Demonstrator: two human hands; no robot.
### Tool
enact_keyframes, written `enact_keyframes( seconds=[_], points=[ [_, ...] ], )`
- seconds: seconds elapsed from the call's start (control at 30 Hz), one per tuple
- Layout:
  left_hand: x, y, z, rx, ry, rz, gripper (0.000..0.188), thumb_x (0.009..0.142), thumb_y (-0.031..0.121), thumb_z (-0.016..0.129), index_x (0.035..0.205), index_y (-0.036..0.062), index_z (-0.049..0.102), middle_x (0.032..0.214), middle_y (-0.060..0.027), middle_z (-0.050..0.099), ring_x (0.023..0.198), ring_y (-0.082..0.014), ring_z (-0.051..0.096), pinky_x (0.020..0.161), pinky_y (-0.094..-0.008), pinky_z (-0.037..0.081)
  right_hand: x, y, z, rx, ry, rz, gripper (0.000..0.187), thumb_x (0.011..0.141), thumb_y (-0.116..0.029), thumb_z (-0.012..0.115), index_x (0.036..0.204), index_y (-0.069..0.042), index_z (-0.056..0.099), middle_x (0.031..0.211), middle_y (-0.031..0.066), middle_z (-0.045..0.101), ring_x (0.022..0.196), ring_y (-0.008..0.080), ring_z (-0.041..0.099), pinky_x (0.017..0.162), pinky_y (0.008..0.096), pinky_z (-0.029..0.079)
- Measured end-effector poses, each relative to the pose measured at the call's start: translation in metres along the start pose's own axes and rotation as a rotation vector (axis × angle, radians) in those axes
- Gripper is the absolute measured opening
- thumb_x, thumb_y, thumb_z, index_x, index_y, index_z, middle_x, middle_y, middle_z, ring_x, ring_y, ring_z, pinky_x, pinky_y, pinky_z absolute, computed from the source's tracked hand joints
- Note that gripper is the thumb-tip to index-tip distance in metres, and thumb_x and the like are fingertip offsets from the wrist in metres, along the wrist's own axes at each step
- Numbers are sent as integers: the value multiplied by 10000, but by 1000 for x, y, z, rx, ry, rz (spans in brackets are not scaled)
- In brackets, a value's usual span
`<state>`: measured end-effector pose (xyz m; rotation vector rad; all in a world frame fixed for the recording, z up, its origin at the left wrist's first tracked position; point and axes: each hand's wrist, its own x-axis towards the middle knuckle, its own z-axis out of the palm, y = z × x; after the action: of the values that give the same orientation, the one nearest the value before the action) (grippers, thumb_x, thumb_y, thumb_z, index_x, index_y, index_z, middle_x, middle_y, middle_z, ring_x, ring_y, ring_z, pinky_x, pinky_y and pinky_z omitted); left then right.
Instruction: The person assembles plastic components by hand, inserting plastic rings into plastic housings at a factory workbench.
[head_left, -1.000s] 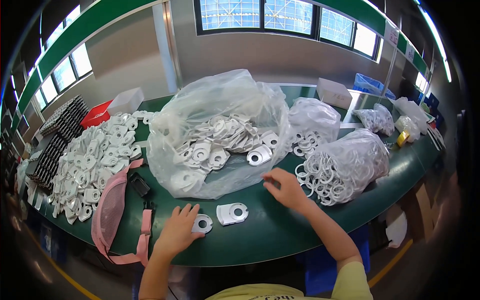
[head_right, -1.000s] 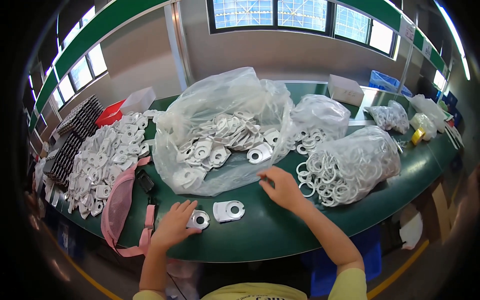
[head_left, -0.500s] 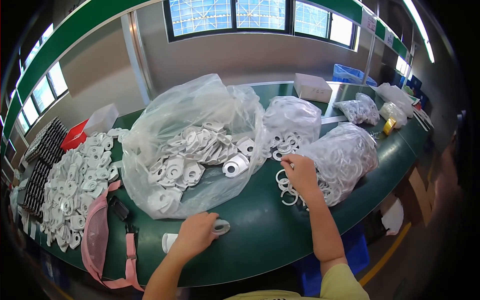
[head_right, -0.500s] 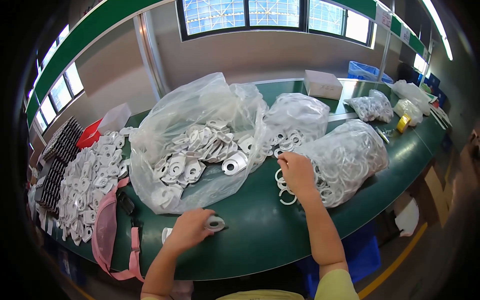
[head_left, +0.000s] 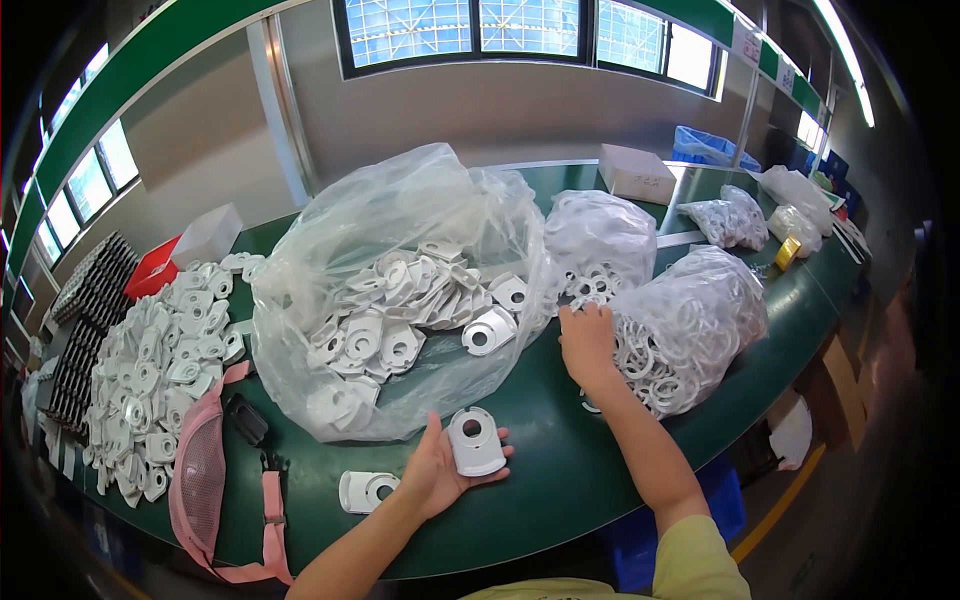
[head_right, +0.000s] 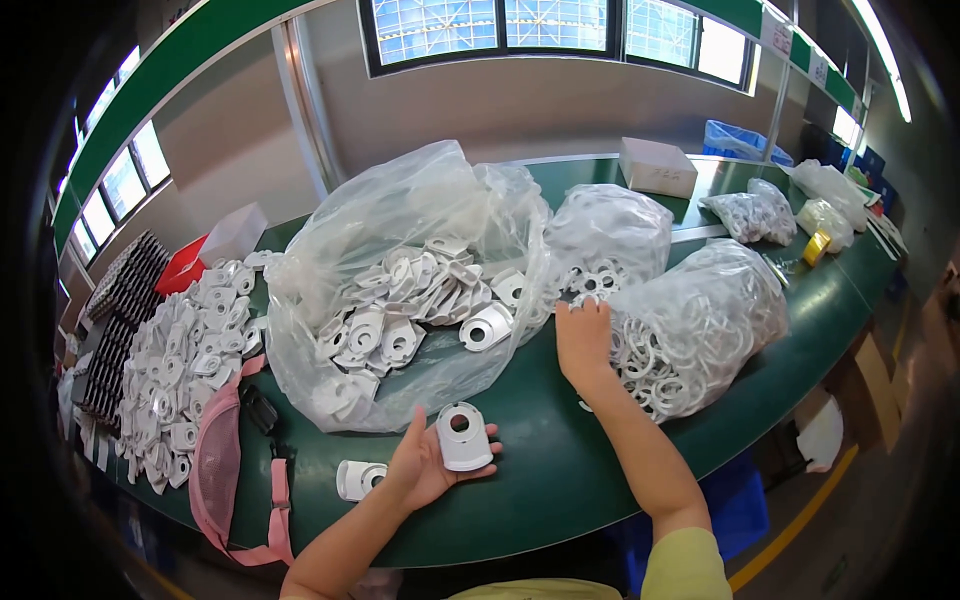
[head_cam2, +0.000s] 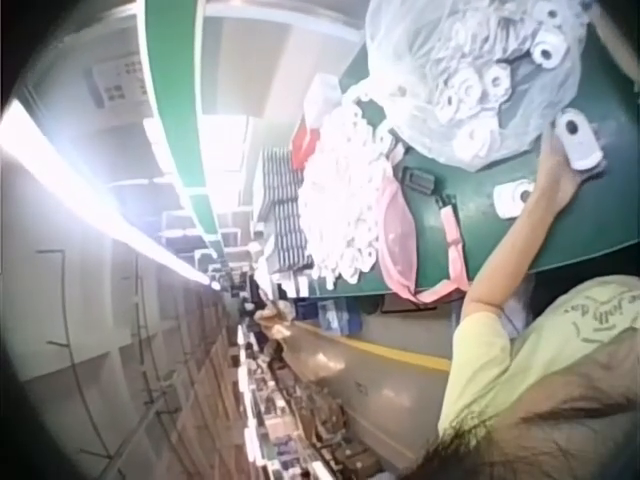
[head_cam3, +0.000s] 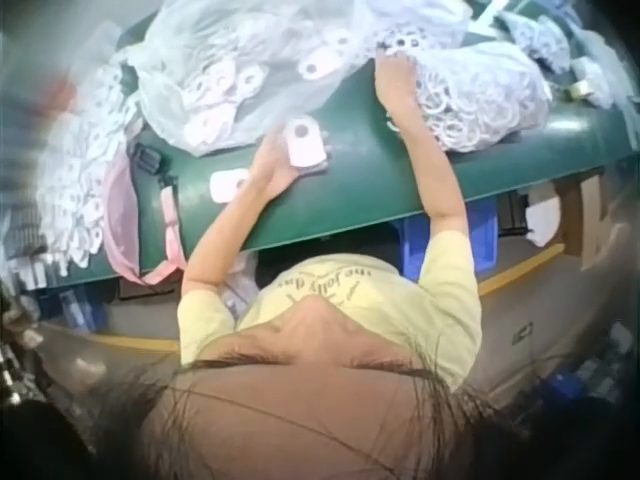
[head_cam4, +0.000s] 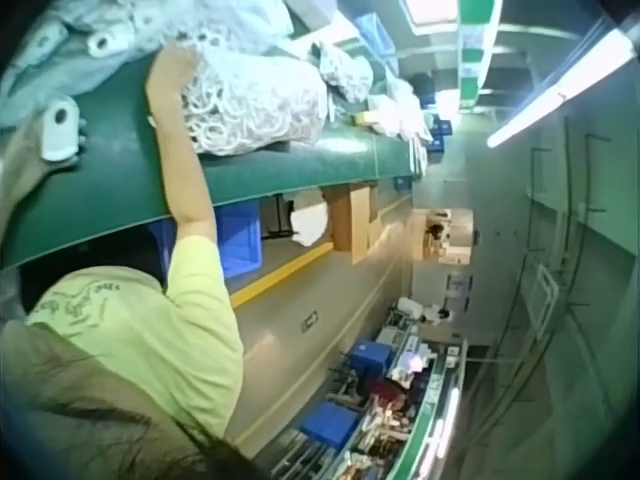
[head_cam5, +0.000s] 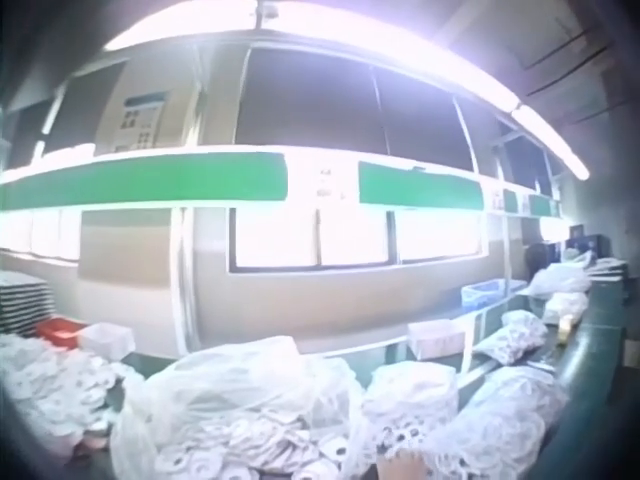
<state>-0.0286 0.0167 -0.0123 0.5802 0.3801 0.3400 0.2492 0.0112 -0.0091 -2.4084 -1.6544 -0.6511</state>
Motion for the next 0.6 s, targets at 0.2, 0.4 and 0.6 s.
enact_keyframes(
  seconds=[0.2,0.4,0.6],
  points=[
    [-4,-2,-3,1,-24,11,770,884,663,166,1359,73,303,1336,-220,417,1189,-392,460,933,-533,427,-29,-37,-70,769,221,-98,176,797,-104,638,956,-27,643,798,73,628,794,204,571,741,327,419],
    [-2,-4,0,154,-24,10,580,946,508,323,1326,69,335,1286,-181,478,1101,-338,548,789,-420,524,-55,-69,-60,1334,-299,-324,192,837,-87,618,1017,-24,641,873,90,621,735,166,599,631,264,468],
    [-11,-1,6,242,148,105,326,938,155,459,1240,52,393,1182,-179,553,954,-292,630,589,-297,523,-39,-47,-74,1244,-221,-240,191,817,-103,633,998,-45,651,897,98,616,711,210,596,637,288,471]
  ],
)
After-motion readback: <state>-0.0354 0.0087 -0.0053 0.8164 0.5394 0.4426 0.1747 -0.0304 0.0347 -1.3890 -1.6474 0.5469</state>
